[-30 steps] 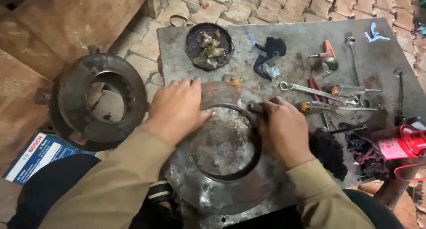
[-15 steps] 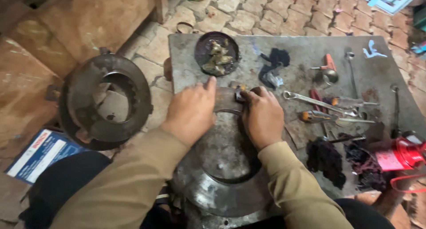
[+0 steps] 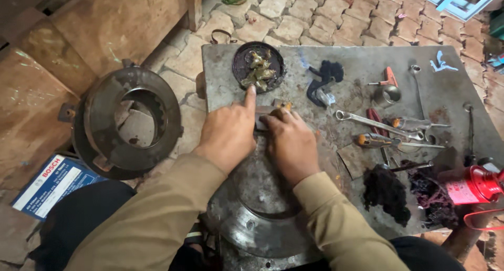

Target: The person wipes and cleans various metal mechanical parts, including a large circular metal plate and smaller components, using a dark cloth and a cleaning agent from a red container.

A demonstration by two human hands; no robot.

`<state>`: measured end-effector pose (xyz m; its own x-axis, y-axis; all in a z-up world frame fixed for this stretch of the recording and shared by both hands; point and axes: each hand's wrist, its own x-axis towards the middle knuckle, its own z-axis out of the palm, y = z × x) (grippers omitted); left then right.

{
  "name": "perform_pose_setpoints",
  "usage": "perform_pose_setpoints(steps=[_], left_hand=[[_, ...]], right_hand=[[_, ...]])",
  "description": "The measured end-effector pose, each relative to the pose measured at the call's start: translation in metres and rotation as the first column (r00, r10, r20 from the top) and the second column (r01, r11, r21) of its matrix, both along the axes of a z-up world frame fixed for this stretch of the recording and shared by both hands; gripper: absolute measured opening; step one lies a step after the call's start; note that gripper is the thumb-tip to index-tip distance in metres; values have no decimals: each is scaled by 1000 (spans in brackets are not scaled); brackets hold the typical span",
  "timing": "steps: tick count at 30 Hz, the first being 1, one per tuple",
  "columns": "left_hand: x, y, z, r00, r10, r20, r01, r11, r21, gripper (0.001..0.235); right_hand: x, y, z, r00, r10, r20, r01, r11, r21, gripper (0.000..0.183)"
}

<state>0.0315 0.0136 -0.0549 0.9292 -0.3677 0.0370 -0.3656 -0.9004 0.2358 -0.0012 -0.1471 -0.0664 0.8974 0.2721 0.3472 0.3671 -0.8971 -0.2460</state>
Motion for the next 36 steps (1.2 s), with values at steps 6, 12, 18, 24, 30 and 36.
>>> perform_pose_setpoints(steps=[6, 12, 18, 24, 30, 36], left_hand=[[1, 1, -3, 1000, 6, -17, -6, 1000, -23, 101], [-1, 4, -4, 1000, -9, -10, 9, 999, -49, 102], [1, 2, -6, 1000, 10, -29, -11, 999, -47, 97], [3, 0, -12, 1000, -20, 14, 20, 998, -55, 97], [5, 0, -4, 996, 22, -91, -25, 999, -29, 102], [2, 6, -4, 992, 23, -128, -29, 998, -49, 106]], right_hand=[[1, 6, -6, 998, -44, 37, 44, 999, 3, 39], [-1, -27, -2, 989, -147, 17, 147, 988, -35, 35], [-10, -43, -9, 953, -299, 44, 302, 950, -75, 30], [9, -12, -16, 939, -345, 17, 345, 935, -79, 28], [12, -8, -12, 980, -185, 70, 187, 982, -26, 30], [-5, -32, -14, 937, -347, 36, 348, 935, -67, 30]])
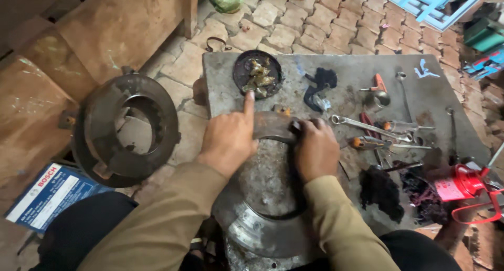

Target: The person wipes and cleans various metal mechanical parts, including a large circular metal plate and smaller components, using a dark cloth and a cleaning agent from a red container.

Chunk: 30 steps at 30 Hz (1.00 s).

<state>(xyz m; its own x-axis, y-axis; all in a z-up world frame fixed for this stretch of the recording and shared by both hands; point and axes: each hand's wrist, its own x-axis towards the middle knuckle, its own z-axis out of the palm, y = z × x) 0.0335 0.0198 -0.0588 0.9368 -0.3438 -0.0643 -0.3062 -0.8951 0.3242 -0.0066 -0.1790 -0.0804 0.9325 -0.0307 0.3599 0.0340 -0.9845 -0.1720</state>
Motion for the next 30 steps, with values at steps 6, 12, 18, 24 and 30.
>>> perform_pose_setpoints(steps=[6, 12, 18, 24, 30], left_hand=[[1, -10, -2, 999, 12, 37, -14, 999, 51, 101], [0, -7, -2, 999, 32, -1, -32, 999, 3, 101], [1, -7, -7, 997, -20, 71, 19, 999, 27, 100], [0, -5, 0, 1000, 2, -20, -2, 1000, -10, 104], [3, -7, -5, 1000, -6, 14, 5, 1000, 8, 103]], right_hand=[[25, 37, -21, 996, 24, 87, -25, 1000, 10, 34], [8, 8, 2, 996, 89, 18, -89, 996, -4, 35], [16, 29, -11, 999, -17, 43, 18, 1000, -13, 26], [7, 0, 2, 996, 91, 20, -90, 996, -25, 23], [7, 15, -7, 999, 39, 11, -38, 999, -33, 26]])
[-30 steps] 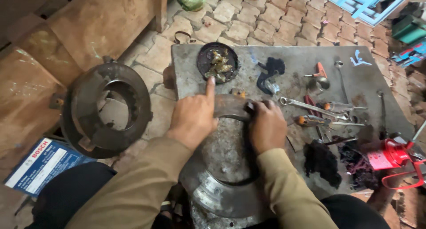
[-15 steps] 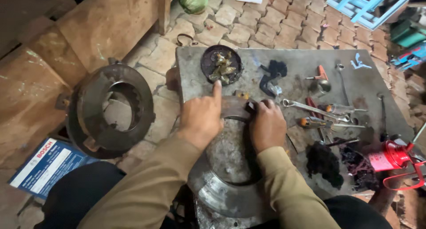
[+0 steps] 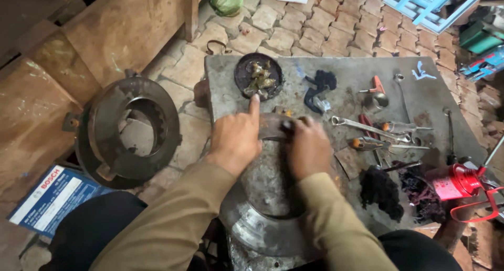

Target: The person wipes and cleans various metal mechanical parts, including a large circular metal plate and smaller components, using a dark cloth and a cleaning agent from a red container.

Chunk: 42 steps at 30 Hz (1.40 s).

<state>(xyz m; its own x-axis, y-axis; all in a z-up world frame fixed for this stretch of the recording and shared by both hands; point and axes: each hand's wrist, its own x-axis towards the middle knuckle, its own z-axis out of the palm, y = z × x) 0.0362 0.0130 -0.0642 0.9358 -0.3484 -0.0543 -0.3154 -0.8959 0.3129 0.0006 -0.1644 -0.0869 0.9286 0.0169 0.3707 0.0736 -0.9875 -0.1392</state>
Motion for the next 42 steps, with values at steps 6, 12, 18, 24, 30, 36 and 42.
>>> perform_pose_setpoints(steps=[6, 12, 18, 24, 30, 36, 42], left_hand=[[0, 0, 5, 1000, 21, -20, -21, 1000, 5, 104], [-1, 2, 4, 999, 7, 41, -6, 1000, -15, 101], [0, 2, 2, 999, 22, 30, -21, 1000, -13, 98], [2, 5, -12, 994, 0, 106, 5, 999, -44, 94], [2, 6, -12, 993, 21, 116, -13, 998, -63, 93], [0, 7, -4, 997, 35, 66, -29, 997, -78, 99], [-1, 7, -6, 998, 40, 48, -37, 998, -60, 98]], right_hand=[[-2, -1, 5, 998, 70, -6, -69, 997, 22, 29], [-7, 2, 8, 996, -68, -50, 68, 998, 15, 21], [4, 27, 2, 985, 170, 29, -171, 984, 49, 28], [6, 18, 18, 941, 340, -7, -339, 940, 32, 39], [13, 28, 8, 962, 274, -6, -274, 961, 31, 35], [11, 28, 14, 945, 327, 5, -327, 944, 48, 38], [11, 41, 9, 948, 317, 31, -318, 943, 100, 30]])
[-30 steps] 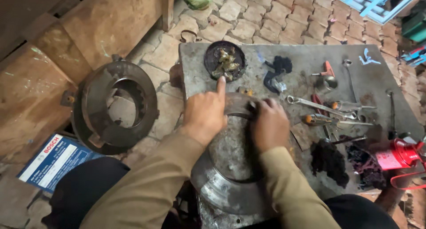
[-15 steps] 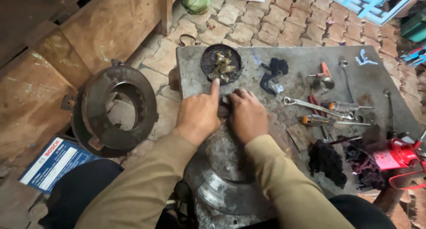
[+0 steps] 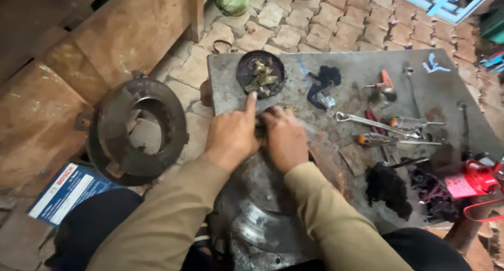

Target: The person wipes and cleans various metal mechanical parts, including a large circular metal plate and smaller components, using a dark cloth and a cleaning agent from a red container.

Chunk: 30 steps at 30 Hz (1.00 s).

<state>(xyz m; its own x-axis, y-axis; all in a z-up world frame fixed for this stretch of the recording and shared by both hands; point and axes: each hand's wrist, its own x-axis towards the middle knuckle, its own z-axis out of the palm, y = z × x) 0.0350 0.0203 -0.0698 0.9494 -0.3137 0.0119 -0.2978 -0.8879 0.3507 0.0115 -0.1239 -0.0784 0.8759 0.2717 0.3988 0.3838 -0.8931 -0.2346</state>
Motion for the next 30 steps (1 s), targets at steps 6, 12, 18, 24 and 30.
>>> perform_pose_setpoints(steps=[6, 12, 18, 24, 30], left_hand=[[1, 0, 0, 1000, 8, 4, -8, 1000, 3, 101], [-7, 3, 5, 1000, -4, -6, 4, 1000, 6, 107], [-3, 4, 7, 1000, -20, -13, 20, 1000, 2, 108], [-3, 0, 5, 999, -31, -10, 31, 999, 7, 107], [1, 2, -1, 1000, -11, 27, 12, 1000, -8, 98]], right_hand=[[4, -5, 0, 999, 43, -12, -43, 998, -38, 35], [9, -19, -12, 993, -104, 51, 107, 993, -56, 28], [-15, -76, -2, 961, -277, -6, 274, 952, -138, 21], [-15, -47, -8, 966, -258, 5, 258, 963, -82, 37], [3, -4, -3, 999, -22, -43, 22, 1000, 10, 29]])
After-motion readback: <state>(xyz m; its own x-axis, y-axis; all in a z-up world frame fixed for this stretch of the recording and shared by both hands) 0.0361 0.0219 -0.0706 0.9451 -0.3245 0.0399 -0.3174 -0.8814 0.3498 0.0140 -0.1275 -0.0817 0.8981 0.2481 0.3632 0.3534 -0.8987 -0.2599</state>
